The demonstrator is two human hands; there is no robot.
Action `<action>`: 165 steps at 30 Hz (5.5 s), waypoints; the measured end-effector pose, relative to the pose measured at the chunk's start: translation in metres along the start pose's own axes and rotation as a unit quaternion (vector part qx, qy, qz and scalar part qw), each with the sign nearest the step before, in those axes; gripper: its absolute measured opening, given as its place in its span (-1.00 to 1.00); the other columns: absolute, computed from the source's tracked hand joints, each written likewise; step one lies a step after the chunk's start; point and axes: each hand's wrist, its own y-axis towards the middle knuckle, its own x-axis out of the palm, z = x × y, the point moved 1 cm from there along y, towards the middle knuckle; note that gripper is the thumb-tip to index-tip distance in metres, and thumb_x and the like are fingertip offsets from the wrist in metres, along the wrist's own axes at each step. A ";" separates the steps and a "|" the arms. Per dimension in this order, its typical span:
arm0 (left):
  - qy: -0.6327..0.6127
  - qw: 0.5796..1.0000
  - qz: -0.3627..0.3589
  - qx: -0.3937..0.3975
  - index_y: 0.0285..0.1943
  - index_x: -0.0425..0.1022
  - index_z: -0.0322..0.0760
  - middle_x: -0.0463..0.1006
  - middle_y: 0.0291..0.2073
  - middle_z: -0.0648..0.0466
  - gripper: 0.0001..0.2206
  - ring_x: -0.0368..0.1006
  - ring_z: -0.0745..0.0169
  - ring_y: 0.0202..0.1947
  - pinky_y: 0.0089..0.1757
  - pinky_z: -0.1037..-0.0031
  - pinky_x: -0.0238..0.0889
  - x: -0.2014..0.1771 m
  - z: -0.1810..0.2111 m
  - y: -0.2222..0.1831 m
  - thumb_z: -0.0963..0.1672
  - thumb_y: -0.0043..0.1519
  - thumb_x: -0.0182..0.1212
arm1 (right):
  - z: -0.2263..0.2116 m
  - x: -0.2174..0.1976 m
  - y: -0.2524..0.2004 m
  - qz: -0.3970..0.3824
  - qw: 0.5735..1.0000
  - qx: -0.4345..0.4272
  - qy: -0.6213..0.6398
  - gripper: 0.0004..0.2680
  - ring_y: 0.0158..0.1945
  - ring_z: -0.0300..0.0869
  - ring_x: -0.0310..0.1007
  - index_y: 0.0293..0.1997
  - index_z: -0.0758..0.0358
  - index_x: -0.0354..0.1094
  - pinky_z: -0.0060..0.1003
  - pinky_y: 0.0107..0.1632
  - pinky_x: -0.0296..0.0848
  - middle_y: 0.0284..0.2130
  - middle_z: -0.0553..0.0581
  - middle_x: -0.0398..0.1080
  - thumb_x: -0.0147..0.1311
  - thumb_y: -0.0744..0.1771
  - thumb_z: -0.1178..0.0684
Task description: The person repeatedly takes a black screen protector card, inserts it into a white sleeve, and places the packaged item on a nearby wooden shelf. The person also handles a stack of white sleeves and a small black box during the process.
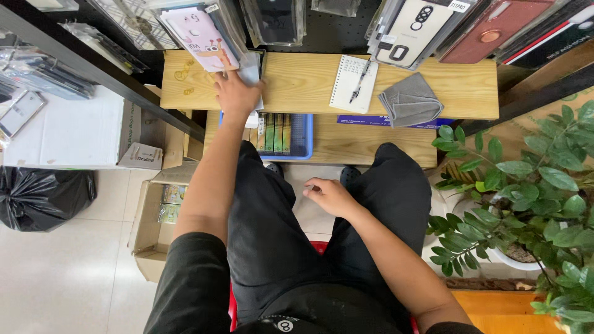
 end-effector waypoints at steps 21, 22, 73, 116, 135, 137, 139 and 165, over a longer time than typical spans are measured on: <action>-0.105 0.989 -0.087 -0.051 0.51 0.02 0.10 0.32 0.21 -0.23 -0.06 0.35 -0.27 0.27 0.27 0.12 0.23 -0.026 -0.072 0.024 0.10 -0.06 0.52 | -0.004 -0.002 0.002 -0.034 0.999 -0.003 -0.028 -0.74 -0.10 0.14 0.60 0.11 -0.01 0.52 0.01 -0.03 0.53 -0.29 0.25 0.58 0.11 0.32 -0.09; -0.123 0.985 -0.104 -0.055 0.56 -0.06 0.11 0.30 0.23 -0.30 0.04 0.33 -0.33 0.28 0.27 0.08 0.21 -0.035 -0.068 0.011 0.13 -0.08 0.58 | -0.005 -0.001 0.002 -0.040 0.999 -0.003 -0.027 -0.74 -0.09 0.15 0.60 0.11 0.01 0.51 0.02 -0.03 0.52 -0.29 0.26 0.58 0.10 0.33 -0.09; -0.636 0.711 -0.299 -0.032 0.37 0.36 -0.19 0.50 -0.22 0.03 -0.48 0.44 0.20 -0.22 -0.18 0.34 0.41 0.055 0.079 -0.094 0.00 0.22 0.21 | -0.057 -0.136 0.144 0.226 0.900 -0.130 0.348 -0.93 -0.34 -0.34 0.38 -0.25 0.17 0.42 -0.35 -0.23 0.47 -0.46 -0.12 0.33 0.12 0.33 0.04; -0.666 0.715 -0.211 0.020 0.28 0.36 -0.35 0.56 -0.08 0.01 -0.53 0.44 0.18 -0.03 -0.03 0.15 0.41 0.052 0.060 -0.120 -0.31 0.15 0.28 | -0.095 -0.128 0.096 0.304 0.834 -0.099 0.450 -0.92 -0.27 -0.35 0.57 -0.17 0.18 0.45 -0.37 -0.10 0.60 -0.35 0.03 0.57 0.20 0.36 0.05; -0.623 0.758 -0.191 0.030 0.16 0.44 -0.40 0.53 -0.16 0.01 -0.65 0.37 0.25 -0.09 -0.10 0.20 0.39 0.033 0.062 -0.116 -0.27 0.16 0.25 | -0.083 -0.129 0.101 0.277 0.834 -0.122 0.461 -0.83 -0.05 -0.23 0.60 0.06 0.16 0.37 -0.17 0.13 0.60 -0.11 0.12 0.58 0.13 0.39 0.01; -0.617 0.763 -0.188 0.037 0.13 0.45 -0.39 0.56 -0.18 -0.01 -0.62 0.43 0.23 -0.12 -0.11 0.24 0.41 0.016 0.070 -0.119 -0.27 0.12 0.34 | -0.081 -0.127 0.102 0.276 0.837 -0.127 0.456 -0.83 -0.04 -0.24 0.59 0.06 0.14 0.37 -0.17 0.12 0.60 -0.12 0.09 0.58 0.15 0.38 0.03; -0.625 0.757 -0.188 0.034 0.14 0.44 -0.38 0.56 -0.17 0.00 -0.61 0.43 0.24 -0.12 -0.10 0.23 0.42 0.001 0.080 -0.121 -0.27 0.11 0.35 | -0.082 -0.126 0.103 0.282 0.834 -0.128 0.457 -0.82 -0.04 -0.24 0.59 0.07 0.14 0.37 -0.17 0.12 0.60 -0.12 0.09 0.58 0.16 0.38 0.03; -0.697 0.687 -0.207 -0.009 0.19 0.46 -0.36 0.55 -0.17 0.00 -0.69 0.46 0.23 -0.16 -0.08 0.20 0.41 0.062 0.044 -0.108 -0.19 0.25 0.14 | -0.089 -0.133 0.102 0.261 0.785 -0.118 0.549 -0.79 -0.06 -0.22 0.61 0.08 0.08 0.34 -0.22 0.12 0.61 -0.12 0.06 0.58 0.19 0.36 0.01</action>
